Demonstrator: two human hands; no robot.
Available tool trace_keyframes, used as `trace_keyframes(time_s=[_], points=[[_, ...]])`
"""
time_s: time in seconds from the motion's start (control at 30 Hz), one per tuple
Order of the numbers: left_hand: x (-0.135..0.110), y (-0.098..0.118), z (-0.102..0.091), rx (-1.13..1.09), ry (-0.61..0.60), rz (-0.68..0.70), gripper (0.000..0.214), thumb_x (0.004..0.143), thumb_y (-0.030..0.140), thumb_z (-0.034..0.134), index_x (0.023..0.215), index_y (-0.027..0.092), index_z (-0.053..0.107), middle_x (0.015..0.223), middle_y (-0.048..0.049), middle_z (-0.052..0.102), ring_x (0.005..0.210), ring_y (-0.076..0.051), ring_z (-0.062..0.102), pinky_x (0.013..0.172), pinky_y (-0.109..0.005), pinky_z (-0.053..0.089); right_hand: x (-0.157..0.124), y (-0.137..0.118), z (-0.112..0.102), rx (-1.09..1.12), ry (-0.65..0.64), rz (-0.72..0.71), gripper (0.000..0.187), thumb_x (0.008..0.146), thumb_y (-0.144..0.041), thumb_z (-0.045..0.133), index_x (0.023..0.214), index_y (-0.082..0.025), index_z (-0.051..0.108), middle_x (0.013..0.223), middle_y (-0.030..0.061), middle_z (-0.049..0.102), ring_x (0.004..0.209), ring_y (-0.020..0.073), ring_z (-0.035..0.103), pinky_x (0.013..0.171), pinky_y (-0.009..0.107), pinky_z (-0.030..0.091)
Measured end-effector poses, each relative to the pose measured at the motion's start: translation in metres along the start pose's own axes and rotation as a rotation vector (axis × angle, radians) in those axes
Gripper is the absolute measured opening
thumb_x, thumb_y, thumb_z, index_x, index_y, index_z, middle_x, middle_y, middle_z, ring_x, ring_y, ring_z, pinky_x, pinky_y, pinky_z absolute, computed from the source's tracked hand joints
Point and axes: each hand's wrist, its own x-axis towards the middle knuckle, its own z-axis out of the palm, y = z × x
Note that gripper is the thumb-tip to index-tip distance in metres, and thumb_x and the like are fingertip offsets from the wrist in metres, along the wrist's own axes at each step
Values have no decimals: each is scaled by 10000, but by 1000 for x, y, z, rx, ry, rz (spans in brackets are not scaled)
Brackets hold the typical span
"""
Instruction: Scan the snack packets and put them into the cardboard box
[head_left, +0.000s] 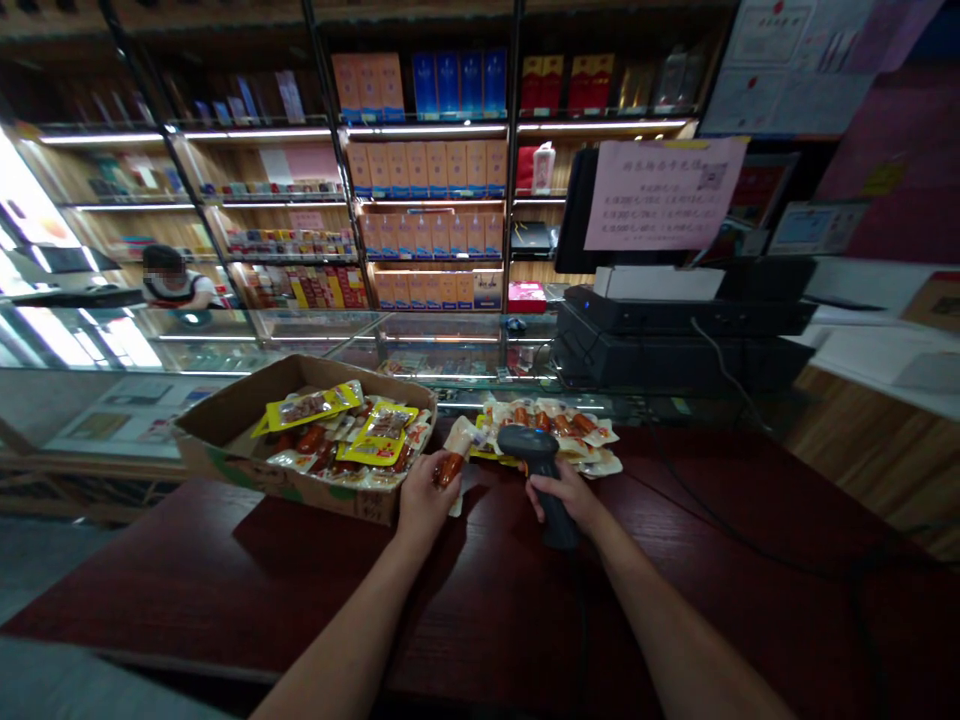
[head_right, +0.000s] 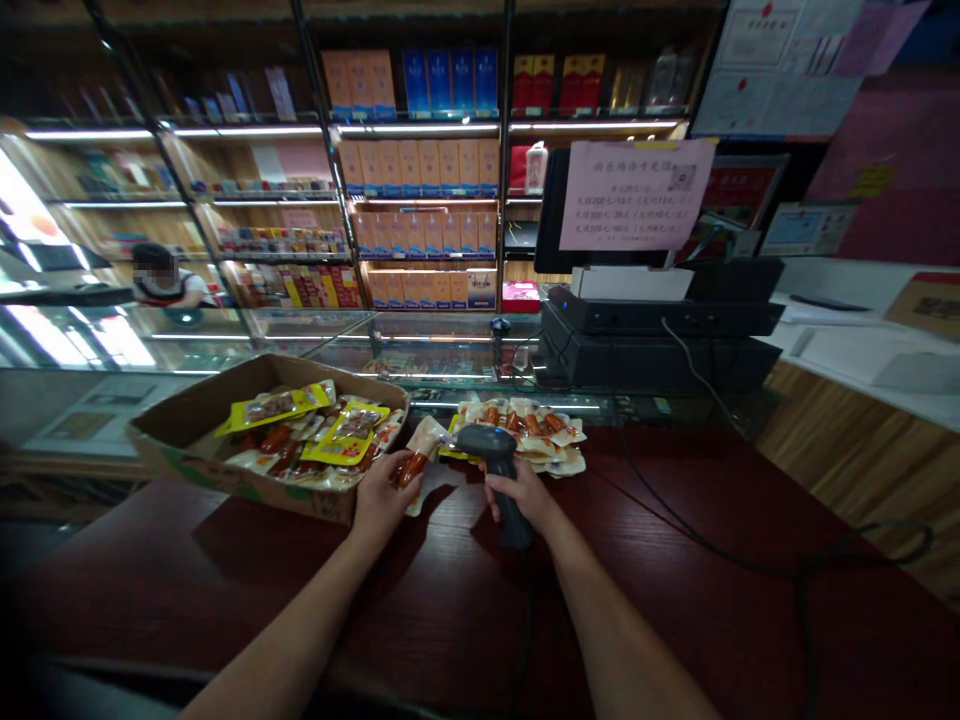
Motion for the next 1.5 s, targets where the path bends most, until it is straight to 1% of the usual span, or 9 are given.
trace_keyframes(time_s=[0.37, 0.67, 0.87, 0.93, 1.03, 1.13, 1.3, 1.4, 1.5], points=[[-1, 0, 4, -6, 26, 12, 238, 702, 277, 626, 923, 193, 601, 899, -54, 630, 848, -179, 592, 805, -307, 468, -1, -1, 3, -27, -25, 38, 287, 692, -352, 634, 864, -151, 522, 520, -43, 571, 344, 95, 517, 350, 188, 392], [-1, -6, 6, -71, 62, 20, 260, 676, 267, 643, 920, 179, 625, 894, -56, 644, 842, -186, 599, 792, -330, 477, 1, -1, -2, 4, 33, 24, 318, 680, -368, 645, 875, -143, 533, 521, -37, 583, 350, 105, 527, 349, 201, 406], [14, 8, 17, -356, 45, -210, 349, 645, 329, 673, 944, 155, 627, 900, -60, 674, 799, -172, 628, 771, -304, 492, -1, -17, -30, 63, 230, -61, 269, 656, -369, 680, 751, -159, 540, 528, -22, 591, 362, 111, 527, 363, 229, 440], [26, 18, 26, -448, 30, -287, 368, 624, 344, 689, 927, 143, 631, 884, -65, 684, 781, -168, 634, 754, -294, 496, -3, -24, -45, 112, 336, -103, 271, 640, -371, 695, 705, -163, 534, 515, -24, 582, 363, 108, 517, 368, 236, 450], [46, 34, 44, -482, 1, -312, 387, 628, 361, 689, 922, 115, 637, 880, -94, 688, 768, -171, 637, 726, -284, 495, -7, -31, -64, 210, 449, -157, 286, 618, -383, 708, 699, -163, 545, 503, -28, 574, 361, 106, 506, 358, 230, 441], [66, 54, 67, -339, -87, -290, 394, 677, 365, 657, 961, 93, 640, 891, -123, 687, 770, -182, 639, 709, -278, 485, -10, -34, -76, 264, 496, -200, 279, 617, -379, 708, 674, -158, 548, 499, -24, 575, 358, 102, 505, 356, 224, 434], [90, 87, 102, 119, -413, -165, 327, 704, 272, 629, 978, 99, 667, 943, -146, 687, 875, -211, 633, 763, -271, 454, -11, -35, -78, 306, 527, -248, 270, 607, -357, 716, 686, -157, 552, 491, -31, 572, 348, 100, 500, 344, 219, 427], [98, 96, 116, 315, -575, -69, 275, 730, 207, 568, 971, 152, 689, 960, -123, 693, 894, -198, 634, 764, -247, 446, -11, -35, -77, 325, 514, -249, 270, 613, -361, 711, 674, -156, 546, 496, -27, 577, 352, 105, 508, 341, 223, 432], [100, 98, 128, 384, -645, -40, 292, 730, 180, 546, 979, 170, 697, 967, -118, 694, 895, -196, 637, 759, -239, 448, -10, -34, -77, 341, 527, -246, 281, 606, -371, 712, 685, -156, 550, 494, -25, 583, 343, 107, 506, 324, 218, 416]])
